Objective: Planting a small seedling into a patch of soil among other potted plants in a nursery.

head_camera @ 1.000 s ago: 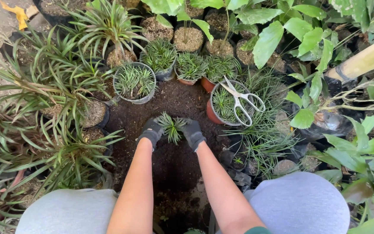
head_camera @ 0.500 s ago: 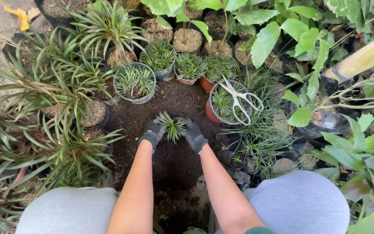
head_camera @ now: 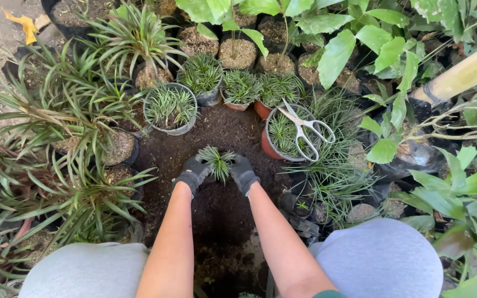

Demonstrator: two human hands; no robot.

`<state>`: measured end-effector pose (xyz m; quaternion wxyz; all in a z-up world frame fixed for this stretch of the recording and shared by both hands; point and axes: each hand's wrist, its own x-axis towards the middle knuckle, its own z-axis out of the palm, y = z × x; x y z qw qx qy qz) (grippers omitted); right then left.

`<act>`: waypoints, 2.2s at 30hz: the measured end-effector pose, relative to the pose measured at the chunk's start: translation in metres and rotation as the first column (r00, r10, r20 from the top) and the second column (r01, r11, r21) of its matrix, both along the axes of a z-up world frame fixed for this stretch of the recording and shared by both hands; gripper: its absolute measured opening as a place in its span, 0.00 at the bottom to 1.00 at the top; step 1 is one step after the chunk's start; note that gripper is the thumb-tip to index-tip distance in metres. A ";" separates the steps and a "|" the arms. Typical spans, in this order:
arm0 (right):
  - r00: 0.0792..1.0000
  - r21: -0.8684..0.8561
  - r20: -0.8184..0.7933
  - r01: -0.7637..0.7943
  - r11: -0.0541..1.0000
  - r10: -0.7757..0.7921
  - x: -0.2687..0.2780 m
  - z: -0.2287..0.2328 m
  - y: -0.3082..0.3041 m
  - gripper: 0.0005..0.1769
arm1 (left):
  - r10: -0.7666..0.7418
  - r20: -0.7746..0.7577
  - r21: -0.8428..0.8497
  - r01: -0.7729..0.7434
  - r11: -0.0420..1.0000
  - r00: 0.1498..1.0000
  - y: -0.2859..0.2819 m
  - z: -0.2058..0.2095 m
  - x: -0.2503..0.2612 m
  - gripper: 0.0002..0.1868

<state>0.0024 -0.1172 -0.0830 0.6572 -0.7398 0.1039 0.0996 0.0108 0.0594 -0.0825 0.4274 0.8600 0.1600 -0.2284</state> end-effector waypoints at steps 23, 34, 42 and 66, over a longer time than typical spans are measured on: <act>0.992 -0.025 0.056 0.114 0.993 -0.112 -0.001 0.001 0.026 0.17 | 0.203 0.042 -0.199 -0.191 0.961 0.978 -0.014 0.075 -0.016 0.13; 0.993 -0.553 -0.042 0.066 0.830 -0.107 -0.024 0.058 0.009 0.08 | -0.118 0.115 0.274 0.083 0.958 0.986 -0.027 0.000 -0.010 0.15; 0.980 -0.511 0.004 0.172 0.842 -0.198 -0.022 0.053 0.009 0.08 | 0.182 0.033 0.112 -0.184 0.976 0.983 -0.040 0.001 -0.013 0.14; 0.996 -0.558 0.071 -0.005 0.830 0.053 -0.012 0.071 0.008 0.07 | 0.158 -0.004 0.085 -0.157 0.984 0.987 -0.025 0.000 -0.005 0.23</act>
